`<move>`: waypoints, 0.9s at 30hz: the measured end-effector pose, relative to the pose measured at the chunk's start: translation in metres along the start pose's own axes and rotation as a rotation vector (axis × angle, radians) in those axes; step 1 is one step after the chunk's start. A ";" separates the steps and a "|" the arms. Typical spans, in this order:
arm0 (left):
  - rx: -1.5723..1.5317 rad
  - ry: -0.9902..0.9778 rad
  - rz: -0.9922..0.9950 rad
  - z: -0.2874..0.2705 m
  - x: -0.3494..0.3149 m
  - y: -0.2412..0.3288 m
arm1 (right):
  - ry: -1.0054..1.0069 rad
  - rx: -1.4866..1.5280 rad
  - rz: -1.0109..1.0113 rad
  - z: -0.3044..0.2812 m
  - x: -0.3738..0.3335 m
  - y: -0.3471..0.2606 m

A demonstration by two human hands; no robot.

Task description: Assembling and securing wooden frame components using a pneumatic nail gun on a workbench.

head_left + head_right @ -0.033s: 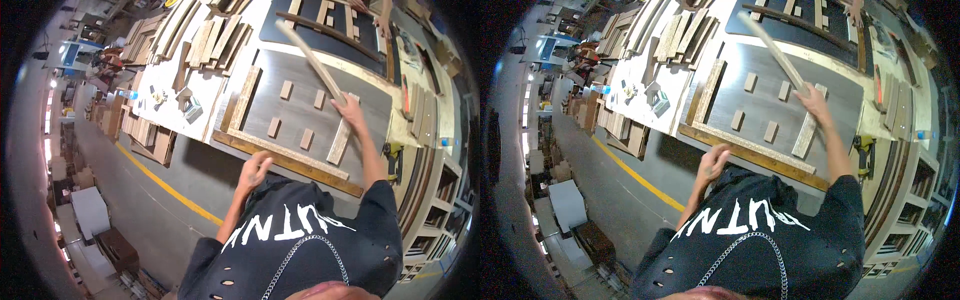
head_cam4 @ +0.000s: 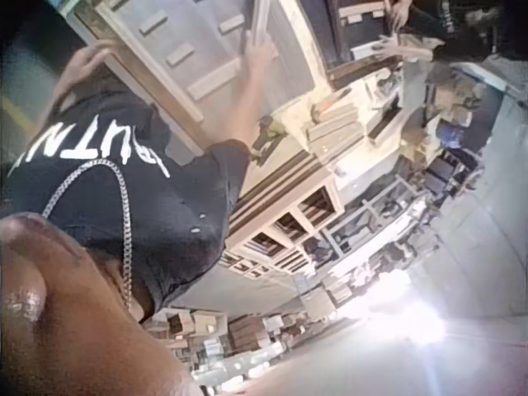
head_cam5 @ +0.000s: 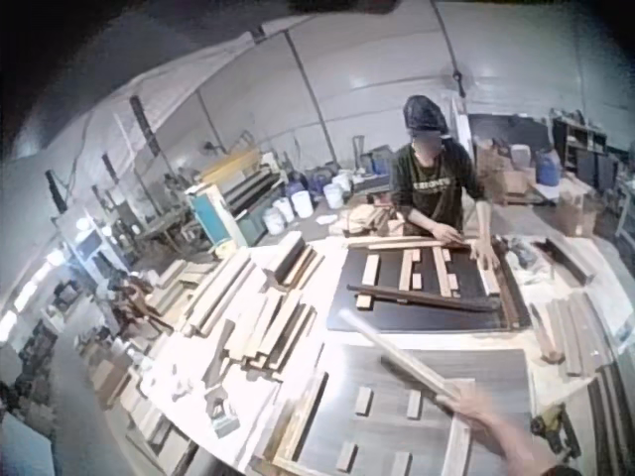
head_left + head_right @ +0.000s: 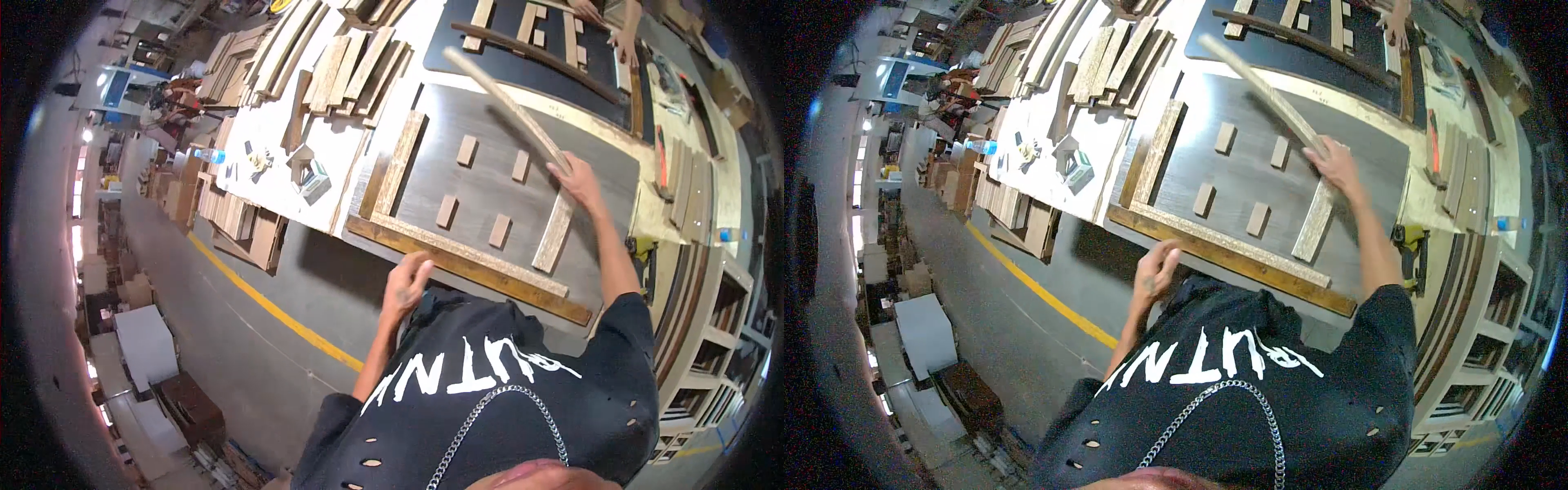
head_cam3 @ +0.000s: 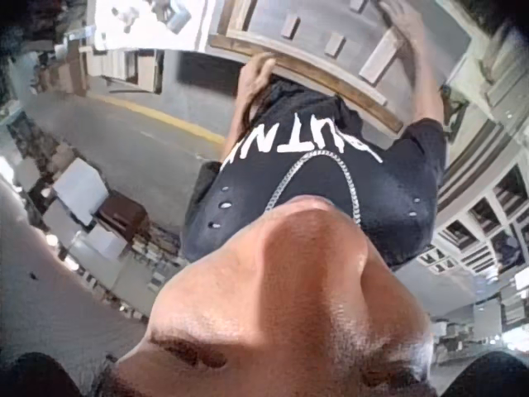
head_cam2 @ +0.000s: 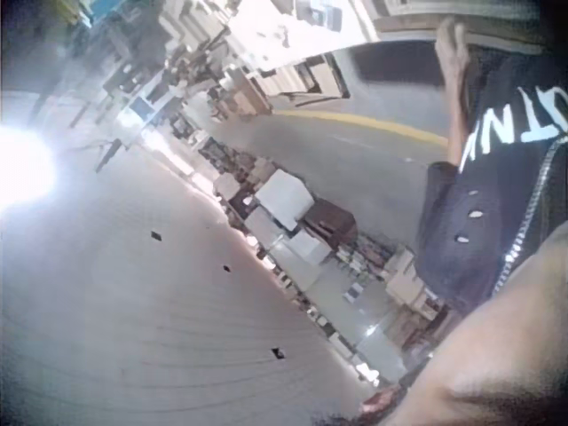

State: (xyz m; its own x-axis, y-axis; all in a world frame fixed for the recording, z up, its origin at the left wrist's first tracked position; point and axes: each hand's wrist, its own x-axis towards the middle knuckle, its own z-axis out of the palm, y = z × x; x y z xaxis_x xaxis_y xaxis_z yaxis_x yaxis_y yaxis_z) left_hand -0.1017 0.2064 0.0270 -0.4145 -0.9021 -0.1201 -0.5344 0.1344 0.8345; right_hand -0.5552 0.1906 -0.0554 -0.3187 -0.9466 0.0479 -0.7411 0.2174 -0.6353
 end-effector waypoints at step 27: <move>0.165 -0.160 0.040 -0.103 0.063 -0.084 | 0.195 0.013 0.344 0.113 0.127 0.040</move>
State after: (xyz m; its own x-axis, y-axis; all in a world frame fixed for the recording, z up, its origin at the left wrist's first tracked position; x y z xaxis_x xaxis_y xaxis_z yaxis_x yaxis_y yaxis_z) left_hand -0.0068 0.0961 0.0052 -0.5425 -0.8198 -0.1831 -0.6226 0.2462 0.7428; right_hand -0.5583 0.0525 -0.1621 -0.6543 -0.7558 -0.0246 -0.5646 0.5099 -0.6491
